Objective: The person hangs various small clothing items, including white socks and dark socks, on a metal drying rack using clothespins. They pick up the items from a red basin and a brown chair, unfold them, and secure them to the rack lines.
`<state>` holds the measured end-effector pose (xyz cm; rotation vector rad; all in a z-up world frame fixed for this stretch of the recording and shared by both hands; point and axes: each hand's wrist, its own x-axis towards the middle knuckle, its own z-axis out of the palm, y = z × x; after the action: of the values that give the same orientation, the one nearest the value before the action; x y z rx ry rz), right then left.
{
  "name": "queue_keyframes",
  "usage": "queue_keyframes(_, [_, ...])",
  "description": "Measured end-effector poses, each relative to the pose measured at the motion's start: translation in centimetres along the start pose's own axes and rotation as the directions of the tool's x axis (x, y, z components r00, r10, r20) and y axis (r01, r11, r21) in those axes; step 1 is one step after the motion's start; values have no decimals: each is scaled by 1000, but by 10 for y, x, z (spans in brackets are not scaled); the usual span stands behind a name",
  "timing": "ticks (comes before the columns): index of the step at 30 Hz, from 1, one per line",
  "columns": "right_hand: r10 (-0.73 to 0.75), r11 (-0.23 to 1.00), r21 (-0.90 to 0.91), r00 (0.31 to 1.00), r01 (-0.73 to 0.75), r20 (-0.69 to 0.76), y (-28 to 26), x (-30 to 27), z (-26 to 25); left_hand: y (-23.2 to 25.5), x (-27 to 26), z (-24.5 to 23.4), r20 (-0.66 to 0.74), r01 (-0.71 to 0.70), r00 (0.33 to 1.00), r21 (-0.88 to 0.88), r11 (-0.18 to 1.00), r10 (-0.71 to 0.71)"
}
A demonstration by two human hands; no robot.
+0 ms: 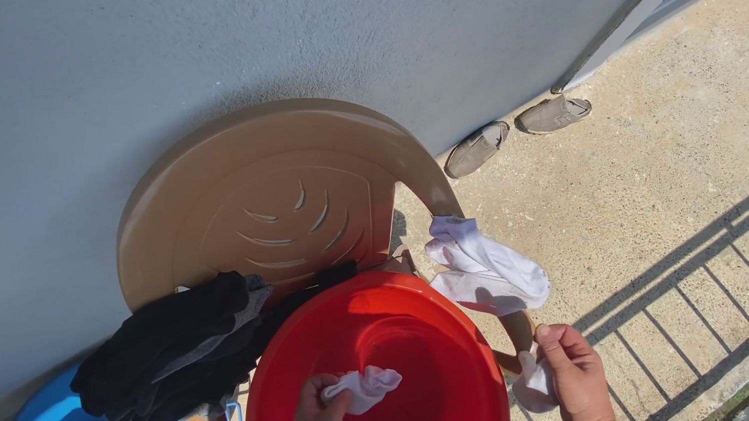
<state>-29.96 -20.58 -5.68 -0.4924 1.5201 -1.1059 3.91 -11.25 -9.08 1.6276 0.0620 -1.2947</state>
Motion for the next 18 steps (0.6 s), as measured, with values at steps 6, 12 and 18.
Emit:
queue_keyframes(6, [256, 947, -306, 798, -95, 545, -39, -97, 103, 96, -103, 37, 196, -249, 927, -315, 916, 319])
queue_keyframes(12, [368, 844, 14, 597, -537, 712, -79, -138, 174, 137, -178, 9, 183, -330, 859, -515, 791, 478])
queue_keyframes(18, [525, 822, -179, 599, -540, 605, -142, -182, 189, 182, -270, -36, 22, -810, 501, 365, 460, 865])
